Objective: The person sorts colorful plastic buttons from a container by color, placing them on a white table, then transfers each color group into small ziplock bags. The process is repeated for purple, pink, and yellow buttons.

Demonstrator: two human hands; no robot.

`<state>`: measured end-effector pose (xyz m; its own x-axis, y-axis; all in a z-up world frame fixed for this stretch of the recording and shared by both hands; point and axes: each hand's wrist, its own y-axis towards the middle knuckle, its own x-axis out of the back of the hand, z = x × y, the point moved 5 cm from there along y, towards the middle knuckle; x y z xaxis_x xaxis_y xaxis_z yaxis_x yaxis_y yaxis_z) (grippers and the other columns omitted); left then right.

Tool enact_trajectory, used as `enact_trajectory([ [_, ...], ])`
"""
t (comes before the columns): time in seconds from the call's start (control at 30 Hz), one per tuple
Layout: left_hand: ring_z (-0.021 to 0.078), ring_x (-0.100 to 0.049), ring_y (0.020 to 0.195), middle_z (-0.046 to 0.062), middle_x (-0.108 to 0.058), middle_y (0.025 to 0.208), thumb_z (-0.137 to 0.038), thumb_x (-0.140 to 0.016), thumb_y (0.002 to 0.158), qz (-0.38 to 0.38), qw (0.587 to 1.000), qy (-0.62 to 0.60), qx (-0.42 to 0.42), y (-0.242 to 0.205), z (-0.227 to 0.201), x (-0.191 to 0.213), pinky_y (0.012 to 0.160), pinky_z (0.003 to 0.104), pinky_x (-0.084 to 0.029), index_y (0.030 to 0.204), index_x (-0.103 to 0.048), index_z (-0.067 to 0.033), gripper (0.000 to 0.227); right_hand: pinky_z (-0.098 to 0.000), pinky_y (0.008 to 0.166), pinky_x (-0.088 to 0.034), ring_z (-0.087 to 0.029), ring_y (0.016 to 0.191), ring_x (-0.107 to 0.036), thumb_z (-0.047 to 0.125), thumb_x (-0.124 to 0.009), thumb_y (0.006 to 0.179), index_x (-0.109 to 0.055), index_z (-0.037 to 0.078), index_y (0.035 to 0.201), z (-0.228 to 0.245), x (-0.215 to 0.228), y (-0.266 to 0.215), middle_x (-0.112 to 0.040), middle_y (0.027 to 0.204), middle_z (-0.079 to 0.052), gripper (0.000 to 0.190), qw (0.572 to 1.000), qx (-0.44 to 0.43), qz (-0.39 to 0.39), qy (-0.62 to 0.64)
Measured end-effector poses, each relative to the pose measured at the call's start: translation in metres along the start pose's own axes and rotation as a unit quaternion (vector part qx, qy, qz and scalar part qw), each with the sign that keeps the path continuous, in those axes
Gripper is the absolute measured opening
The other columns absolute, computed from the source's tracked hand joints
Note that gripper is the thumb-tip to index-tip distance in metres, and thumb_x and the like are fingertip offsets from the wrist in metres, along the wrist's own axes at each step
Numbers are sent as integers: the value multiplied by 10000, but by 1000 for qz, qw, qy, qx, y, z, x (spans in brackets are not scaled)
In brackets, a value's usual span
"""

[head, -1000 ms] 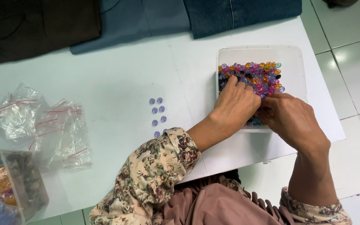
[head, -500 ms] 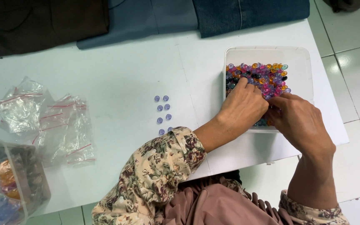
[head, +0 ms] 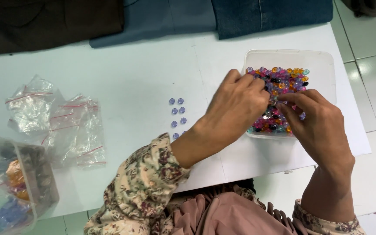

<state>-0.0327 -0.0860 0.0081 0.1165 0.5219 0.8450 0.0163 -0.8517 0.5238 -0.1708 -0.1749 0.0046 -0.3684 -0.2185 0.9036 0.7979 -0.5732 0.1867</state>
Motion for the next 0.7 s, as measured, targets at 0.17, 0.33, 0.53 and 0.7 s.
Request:
enact_trajectory([
  [0.17, 270, -566, 687, 72, -621, 745, -4, -691, 930, 32, 999, -31, 29, -62, 33, 65, 743, 402, -384, 701, -618, -95, 257, -346, 791, -559, -233, 908, -680, 60, -784, 982, -751, 11, 1170, 73, 2, -13, -705, 1090, -135, 197, 988, 139, -42, 45],
  [0.33, 236, -577, 717, 43, -644, 784, -82, -777, 901, 95, 991, -37, 81, -144, 45, 71, 755, 382, -384, 777, -692, -89, 150, -315, 727, -617, -246, 813, -685, 60, -769, 891, -712, -27, 1097, 121, -52, -37, -711, 969, -183, 231, 961, 243, 6, 133],
  [0.53, 221, -549, 697, 14, -590, 751, -158, -760, 923, 92, 984, -14, 150, -194, 51, 46, 737, 375, -382, 801, -656, -118, 166, -376, 661, -514, -271, 769, -625, 127, -700, 971, -704, 46, 1107, 130, -127, -44, -649, 989, -107, 159, 960, 249, 50, 119],
  [0.7, 219, -703, 748, 57, -704, 777, -208, -775, 889, 146, 966, -51, 209, -194, 55, 39, 794, 400, -491, 937, -755, -124, 99, -298, 657, -553, -205, 806, -703, 94, -777, 878, -780, 102, 1009, 140, -134, -35, -700, 836, -67, 131, 974, 211, 31, 76],
])
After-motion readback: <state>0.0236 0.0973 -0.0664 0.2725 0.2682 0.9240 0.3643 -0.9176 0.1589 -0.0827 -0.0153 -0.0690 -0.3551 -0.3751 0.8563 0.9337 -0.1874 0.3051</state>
